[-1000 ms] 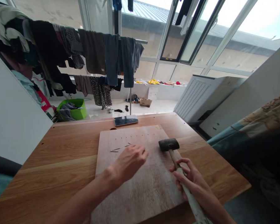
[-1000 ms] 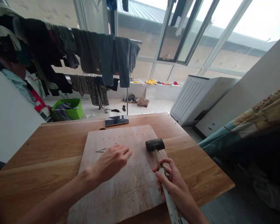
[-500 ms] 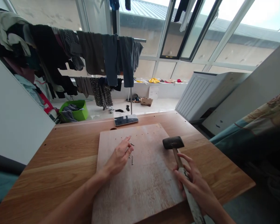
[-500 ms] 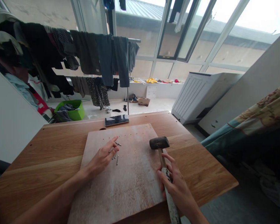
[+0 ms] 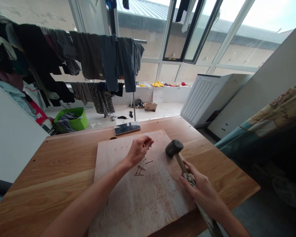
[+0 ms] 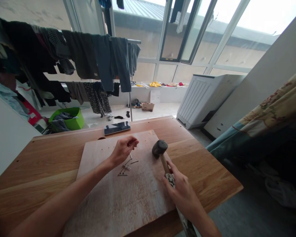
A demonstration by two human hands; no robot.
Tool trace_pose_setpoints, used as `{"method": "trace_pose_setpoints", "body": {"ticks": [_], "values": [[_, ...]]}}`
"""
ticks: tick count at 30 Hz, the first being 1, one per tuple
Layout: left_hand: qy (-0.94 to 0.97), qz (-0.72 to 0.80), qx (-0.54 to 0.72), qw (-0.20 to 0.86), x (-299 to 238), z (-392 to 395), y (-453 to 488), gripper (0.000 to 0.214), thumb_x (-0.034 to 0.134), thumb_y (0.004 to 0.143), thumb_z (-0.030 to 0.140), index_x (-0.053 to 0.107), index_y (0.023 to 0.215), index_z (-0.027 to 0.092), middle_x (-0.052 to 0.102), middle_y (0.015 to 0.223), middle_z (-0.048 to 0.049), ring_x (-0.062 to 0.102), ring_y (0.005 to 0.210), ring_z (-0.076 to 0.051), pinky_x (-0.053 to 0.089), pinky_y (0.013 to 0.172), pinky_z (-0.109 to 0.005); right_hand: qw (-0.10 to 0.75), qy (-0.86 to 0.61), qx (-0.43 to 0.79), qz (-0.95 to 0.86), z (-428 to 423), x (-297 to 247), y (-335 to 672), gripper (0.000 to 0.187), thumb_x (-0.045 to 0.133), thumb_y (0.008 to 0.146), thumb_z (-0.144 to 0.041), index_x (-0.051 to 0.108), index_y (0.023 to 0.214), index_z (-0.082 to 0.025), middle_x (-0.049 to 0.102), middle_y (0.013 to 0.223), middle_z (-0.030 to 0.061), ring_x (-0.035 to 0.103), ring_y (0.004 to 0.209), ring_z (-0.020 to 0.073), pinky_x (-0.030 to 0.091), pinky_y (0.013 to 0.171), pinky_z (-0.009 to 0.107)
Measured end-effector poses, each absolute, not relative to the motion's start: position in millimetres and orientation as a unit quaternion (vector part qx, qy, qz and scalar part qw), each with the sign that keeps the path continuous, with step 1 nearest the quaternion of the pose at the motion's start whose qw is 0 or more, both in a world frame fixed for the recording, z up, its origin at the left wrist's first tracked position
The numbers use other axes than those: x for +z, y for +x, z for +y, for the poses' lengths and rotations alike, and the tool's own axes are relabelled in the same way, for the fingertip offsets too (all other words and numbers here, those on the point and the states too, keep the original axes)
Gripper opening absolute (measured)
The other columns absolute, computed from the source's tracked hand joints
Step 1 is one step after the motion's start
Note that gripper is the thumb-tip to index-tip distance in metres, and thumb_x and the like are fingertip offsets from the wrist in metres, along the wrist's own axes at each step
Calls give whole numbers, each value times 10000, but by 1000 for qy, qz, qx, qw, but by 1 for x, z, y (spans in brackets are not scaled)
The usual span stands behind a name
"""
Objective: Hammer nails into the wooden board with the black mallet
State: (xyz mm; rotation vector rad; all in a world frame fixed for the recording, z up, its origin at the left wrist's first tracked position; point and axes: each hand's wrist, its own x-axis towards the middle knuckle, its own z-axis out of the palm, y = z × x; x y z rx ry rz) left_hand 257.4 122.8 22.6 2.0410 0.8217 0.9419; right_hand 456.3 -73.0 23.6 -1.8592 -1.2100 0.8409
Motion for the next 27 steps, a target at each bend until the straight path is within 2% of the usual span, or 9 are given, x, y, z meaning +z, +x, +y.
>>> {"method": "trace_pose_setpoints", "body": {"ticks": [2,4,7,9,14,16,21,24,27], "values": [[807,324,366,330,21,139,269,225,603,970,299,685,821,150,660,686,-11,584,619,-132,444,636,-244,362,-704,404,-459,-72,26,452,635,603,882,-554,506,1403,-203,673,730,-10,504,365,126,421,324,241],[817,328,361,307,17,149,282,215,607,967,272,695,819,143,679,710,-28,590,635,-142,440,654,-256,359,-683,461,-439,-72,29,448,595,586,903,-566,498,1362,-197,541,539,-84,425,325,109,366,302,205],[807,342,358,322,10,158,300,212,624,962,276,709,830,133,699,721,-44,610,637,-151,439,636,-257,385,-661,482,-426,-68,31,445,510,568,924,-575,514,1256,-192,387,424,-137,310,308,86,299,294,170],[805,339,352,335,5,163,307,214,657,945,299,715,821,135,707,708,-42,630,644,-157,446,632,-255,411,-645,478,-432,-59,31,445,441,559,933,-573,524,1166,-200,390,430,-135,289,312,79,294,293,166],[822,319,357,309,-3,173,312,132,734,884,264,725,812,154,749,769,-40,668,687,-165,480,672,-258,438,-634,445,-457,-27,24,446,335,579,896,-535,521,973,-214,431,420,-116,335,317,85,311,298,176],[827,311,355,306,-4,174,311,110,735,879,249,728,819,157,759,793,-43,682,705,-168,489,676,-257,435,-641,449,-445,-19,21,446,334,579,881,-526,528,991,-215,432,413,-118,344,309,94,316,294,186],[818,298,346,349,-5,174,309,59,732,866,213,743,837,162,768,803,-34,700,715,-156,512,685,-243,452,-637,458,-424,-15,21,448,463,630,830,-507,539,1161,-196,475,501,-118,369,313,95,319,273,196],[812,299,359,350,-5,176,309,55,742,847,207,754,829,157,761,806,-38,680,700,-146,515,676,-239,477,-622,473,-403,-5,31,450,457,658,787,-469,548,1133,-191,516,580,-99,400,339,83,334,291,192],[809,303,364,349,-6,177,309,42,738,837,187,768,840,158,766,815,-37,673,701,-141,522,682,-236,495,-623,470,-382,15,39,453,421,645,744,-407,552,1091,-187,533,560,-88,455,377,101,343,317,187]]}}
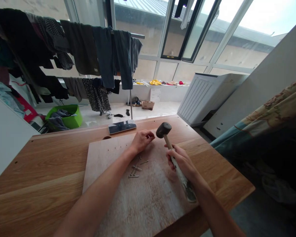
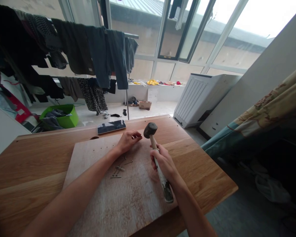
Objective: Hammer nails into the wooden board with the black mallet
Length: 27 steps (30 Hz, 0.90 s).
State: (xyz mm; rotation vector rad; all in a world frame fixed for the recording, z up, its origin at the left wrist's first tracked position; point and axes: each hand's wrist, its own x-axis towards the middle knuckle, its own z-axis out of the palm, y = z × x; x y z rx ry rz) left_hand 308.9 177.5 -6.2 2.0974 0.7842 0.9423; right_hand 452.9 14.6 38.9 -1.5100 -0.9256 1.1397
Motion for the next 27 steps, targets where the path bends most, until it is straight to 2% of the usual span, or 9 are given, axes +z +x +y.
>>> {"method": "trace_pose_setpoints", "body": {"ticks": [5,12,17,27], "values": [[801,303,362,368,-9,179,308,79,726,843,194,785,890,171,789,825,-28,697,719,-144,545,691,-238,485,-647,437,-393,42,30,458,347,622,715,-357,563,1012,-189,531,539,-81,461,381,112,365,311,198],[803,311,361,358,-13,182,312,76,750,822,218,798,871,184,796,826,-22,667,683,-135,530,687,-242,513,-633,403,-417,38,26,451,397,662,786,-552,571,949,-201,523,641,-69,452,391,90,373,292,199],[809,327,351,341,-13,180,312,71,750,817,203,803,863,191,796,822,-20,660,672,-133,520,679,-238,550,-605,386,-426,32,28,454,368,674,815,-528,604,976,-205,562,691,-51,469,398,85,378,300,193],[824,333,330,319,-9,192,314,85,738,806,195,804,860,199,783,788,-12,671,669,-137,515,665,-230,551,-609,373,-432,68,18,457,293,642,769,-491,573,832,-213,542,641,-53,475,388,99,400,295,208]]}}
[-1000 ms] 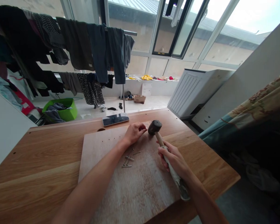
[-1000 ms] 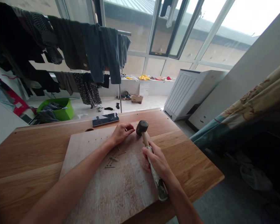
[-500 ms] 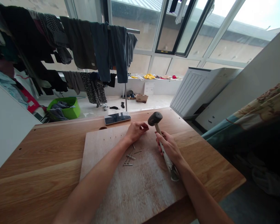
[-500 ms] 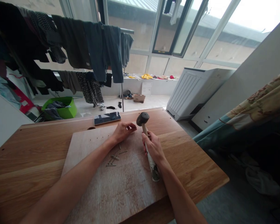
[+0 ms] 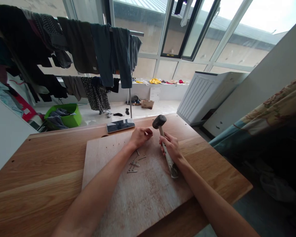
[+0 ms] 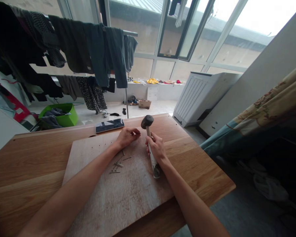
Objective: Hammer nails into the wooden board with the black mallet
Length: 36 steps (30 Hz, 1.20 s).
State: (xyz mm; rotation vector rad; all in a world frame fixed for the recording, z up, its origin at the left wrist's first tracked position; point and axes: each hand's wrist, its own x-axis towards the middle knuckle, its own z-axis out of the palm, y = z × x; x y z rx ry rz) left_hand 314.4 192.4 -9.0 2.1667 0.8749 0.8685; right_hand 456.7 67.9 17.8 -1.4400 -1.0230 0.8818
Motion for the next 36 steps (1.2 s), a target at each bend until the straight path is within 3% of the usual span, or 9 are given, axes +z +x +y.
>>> {"method": "trace_pose_setpoints", "body": {"ticks": [12,27,36], "values": [[827,336,337,299,-9,197,314,55,766,793,213,800,806,173,753,765,-33,642,653,-134,483,637,-239,525,-603,382,-463,48,40,460,337,637,831,-523,608,922,-199,534,673,-51,449,379,77,370,288,190],[825,352,337,288,-3,193,315,44,795,775,188,778,739,170,725,739,-13,606,656,-129,441,622,-245,512,-588,382,-496,33,41,459,461,619,891,-470,660,1250,-185,525,672,-57,467,384,85,392,282,190],[823,347,342,291,-5,192,315,6,782,772,185,781,767,182,729,746,-1,603,652,-120,427,605,-234,472,-612,365,-519,33,41,454,420,592,882,-456,693,1178,-177,527,653,-54,469,357,83,407,282,189]]}}
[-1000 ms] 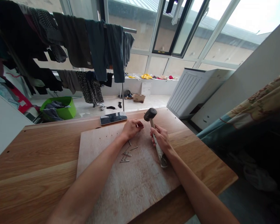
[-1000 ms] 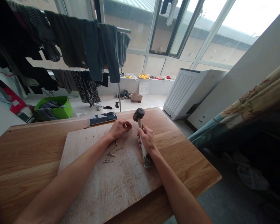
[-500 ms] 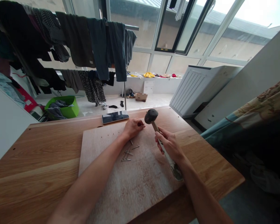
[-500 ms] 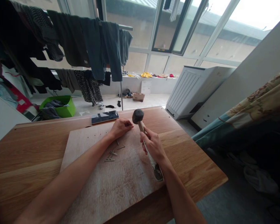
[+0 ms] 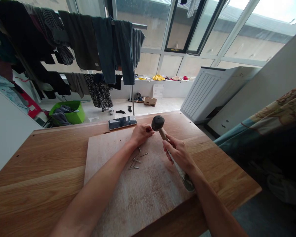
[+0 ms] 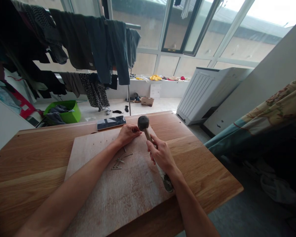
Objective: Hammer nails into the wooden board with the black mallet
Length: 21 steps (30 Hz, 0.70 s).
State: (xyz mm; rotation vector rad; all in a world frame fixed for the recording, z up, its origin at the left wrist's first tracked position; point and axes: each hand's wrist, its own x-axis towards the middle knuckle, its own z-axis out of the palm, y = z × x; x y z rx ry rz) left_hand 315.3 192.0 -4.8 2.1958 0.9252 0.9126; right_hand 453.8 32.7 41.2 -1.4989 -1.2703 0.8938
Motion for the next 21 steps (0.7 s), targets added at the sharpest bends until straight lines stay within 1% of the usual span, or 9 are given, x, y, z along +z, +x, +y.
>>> {"method": "trace_pose_setpoints", "body": {"ticks": [5,10,13,15,17,19,21], "values": [[823,350,342,289,-6,193,315,45,781,774,216,777,753,176,727,744,-8,602,655,-125,427,609,-239,492,-608,369,-502,33,42,452,442,598,866,-475,682,1179,-174,528,643,-56,460,362,90,404,288,207],[825,351,335,291,-6,191,315,28,770,781,204,783,783,180,730,759,-11,617,675,-134,444,632,-248,469,-618,370,-511,34,40,453,387,583,880,-471,677,1097,-165,531,652,-50,469,361,86,383,283,193],[826,355,324,295,-3,192,315,95,787,776,261,773,777,168,726,760,-26,636,679,-146,473,644,-257,492,-606,378,-498,36,36,454,397,586,885,-467,668,1134,-170,526,656,-52,466,366,84,384,295,193],[823,355,303,324,3,195,311,202,816,751,323,768,852,154,731,792,-40,651,680,-150,497,635,-255,511,-601,373,-487,37,33,455,416,597,882,-475,665,1159,-171,525,654,-54,463,368,88,387,298,200],[820,351,271,362,14,199,301,314,805,759,353,748,986,144,740,862,-57,672,710,-157,520,633,-254,523,-604,369,-475,38,31,456,431,614,869,-488,665,1157,-172,526,652,-54,458,369,90,385,297,204],[840,325,232,366,27,201,285,305,754,789,294,719,1055,150,740,946,-71,687,759,-165,533,649,-255,529,-608,371,-462,39,30,457,430,627,854,-499,667,1137,-178,528,654,-54,456,373,90,384,296,205],[895,267,185,306,40,195,265,241,707,775,180,718,1015,176,735,998,-67,688,797,-170,534,684,-257,531,-607,378,-455,39,29,458,409,636,847,-506,669,1095,-183,536,663,-50,459,378,90,382,295,207]]}}
